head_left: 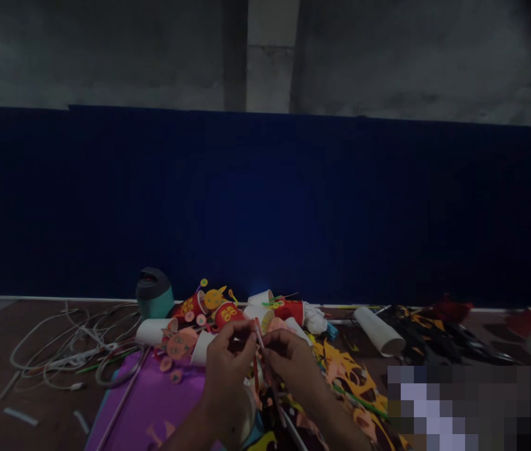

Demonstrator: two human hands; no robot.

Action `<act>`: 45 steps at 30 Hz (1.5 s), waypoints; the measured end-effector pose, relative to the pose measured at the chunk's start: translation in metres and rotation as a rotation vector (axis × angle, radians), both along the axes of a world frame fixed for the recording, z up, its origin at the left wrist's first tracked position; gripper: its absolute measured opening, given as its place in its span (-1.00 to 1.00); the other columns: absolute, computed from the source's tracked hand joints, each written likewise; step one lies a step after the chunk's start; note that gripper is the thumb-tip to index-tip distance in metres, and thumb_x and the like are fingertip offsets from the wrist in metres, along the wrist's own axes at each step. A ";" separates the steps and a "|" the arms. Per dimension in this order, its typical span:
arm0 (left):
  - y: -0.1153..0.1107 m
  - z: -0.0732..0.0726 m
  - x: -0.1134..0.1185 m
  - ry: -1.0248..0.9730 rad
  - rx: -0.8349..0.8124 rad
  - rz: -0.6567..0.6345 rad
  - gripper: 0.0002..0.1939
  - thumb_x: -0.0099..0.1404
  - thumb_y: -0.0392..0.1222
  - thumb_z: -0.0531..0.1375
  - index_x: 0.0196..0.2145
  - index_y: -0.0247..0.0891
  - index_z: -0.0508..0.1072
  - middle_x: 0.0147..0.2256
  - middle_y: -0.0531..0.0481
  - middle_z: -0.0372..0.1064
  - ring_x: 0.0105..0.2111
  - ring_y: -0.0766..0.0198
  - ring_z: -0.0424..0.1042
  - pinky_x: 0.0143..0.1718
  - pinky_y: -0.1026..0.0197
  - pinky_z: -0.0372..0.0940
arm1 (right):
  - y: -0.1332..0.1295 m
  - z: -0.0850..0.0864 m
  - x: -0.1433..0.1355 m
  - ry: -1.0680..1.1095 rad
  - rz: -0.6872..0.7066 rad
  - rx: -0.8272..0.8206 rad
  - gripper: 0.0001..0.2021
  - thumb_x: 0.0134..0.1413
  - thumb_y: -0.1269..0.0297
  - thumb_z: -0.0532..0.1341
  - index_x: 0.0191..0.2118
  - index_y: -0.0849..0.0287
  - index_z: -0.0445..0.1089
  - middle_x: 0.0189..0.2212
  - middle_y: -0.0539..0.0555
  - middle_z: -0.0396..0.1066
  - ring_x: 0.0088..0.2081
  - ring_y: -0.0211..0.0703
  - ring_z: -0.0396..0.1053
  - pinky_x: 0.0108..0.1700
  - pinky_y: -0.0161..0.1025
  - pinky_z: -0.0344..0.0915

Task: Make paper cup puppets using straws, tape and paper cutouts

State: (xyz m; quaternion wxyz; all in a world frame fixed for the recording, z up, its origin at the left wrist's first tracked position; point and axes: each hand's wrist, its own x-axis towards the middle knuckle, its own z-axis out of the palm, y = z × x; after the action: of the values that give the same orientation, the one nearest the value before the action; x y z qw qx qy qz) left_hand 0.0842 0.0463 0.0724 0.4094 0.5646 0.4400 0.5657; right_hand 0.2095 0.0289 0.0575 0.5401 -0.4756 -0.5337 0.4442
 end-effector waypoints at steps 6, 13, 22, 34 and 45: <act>-0.003 -0.002 0.003 -0.008 0.012 -0.011 -0.89 0.07 -0.21 0.24 -0.40 -0.26 0.47 -0.44 -0.03 0.49 -0.43 0.18 0.47 -0.39 0.25 0.33 | -0.005 -0.001 0.000 -0.208 -0.123 0.190 -0.87 0.01 0.31 0.12 -0.37 0.22 0.38 -0.43 0.08 0.43 -0.41 -0.17 0.37 -0.36 -0.29 0.28; 0.003 -0.002 -0.001 -0.063 -0.037 -0.084 -0.86 0.04 -0.19 0.25 -0.39 -0.27 0.46 -0.49 0.02 0.45 -0.49 0.26 0.42 -0.47 0.30 0.29 | 0.000 0.011 0.008 -0.001 0.089 -0.008 -0.84 -0.10 0.25 0.22 -0.38 0.23 0.39 -0.55 -0.03 0.35 -0.52 -0.30 0.24 -0.47 -0.37 0.16; 0.006 -0.007 -0.002 -0.429 -0.167 -0.285 -0.68 0.17 -0.09 0.18 -0.13 -0.24 0.48 -0.05 -0.10 0.40 -0.03 0.10 0.34 -0.09 0.23 0.25 | -0.004 0.011 0.009 0.340 0.242 -0.245 -0.74 -0.14 0.16 0.29 -0.38 0.23 0.32 -0.59 -0.06 0.32 -0.59 -0.37 0.22 -0.55 -0.42 0.07; -0.013 -0.019 0.023 -0.975 -0.418 -0.487 -0.70 0.28 -0.03 0.08 -0.24 -0.30 0.47 -0.31 -0.10 0.51 -0.20 0.15 0.47 -0.07 0.14 0.27 | -0.005 -0.006 -0.011 -0.083 -0.055 0.033 -0.91 -0.12 0.37 0.20 -0.40 0.23 0.40 -0.43 0.06 0.44 -0.42 -0.20 0.35 -0.40 -0.33 0.26; -0.014 -0.014 0.023 -0.948 -0.314 -0.366 -0.90 0.13 -0.24 0.26 -0.34 -0.24 0.45 -0.33 0.03 0.48 -0.24 0.26 0.45 -0.11 0.26 0.27 | -0.012 -0.001 -0.009 -0.337 -0.137 0.179 -0.89 -0.07 0.43 0.14 -0.40 0.19 0.41 -0.42 0.05 0.45 -0.39 -0.18 0.37 -0.37 -0.33 0.27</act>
State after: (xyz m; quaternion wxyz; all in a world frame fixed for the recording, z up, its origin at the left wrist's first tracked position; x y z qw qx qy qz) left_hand 0.1067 0.0324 0.0586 0.7350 0.2464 0.1801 0.6055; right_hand 0.2008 0.0172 0.0563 0.5124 -0.5283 -0.6203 0.2712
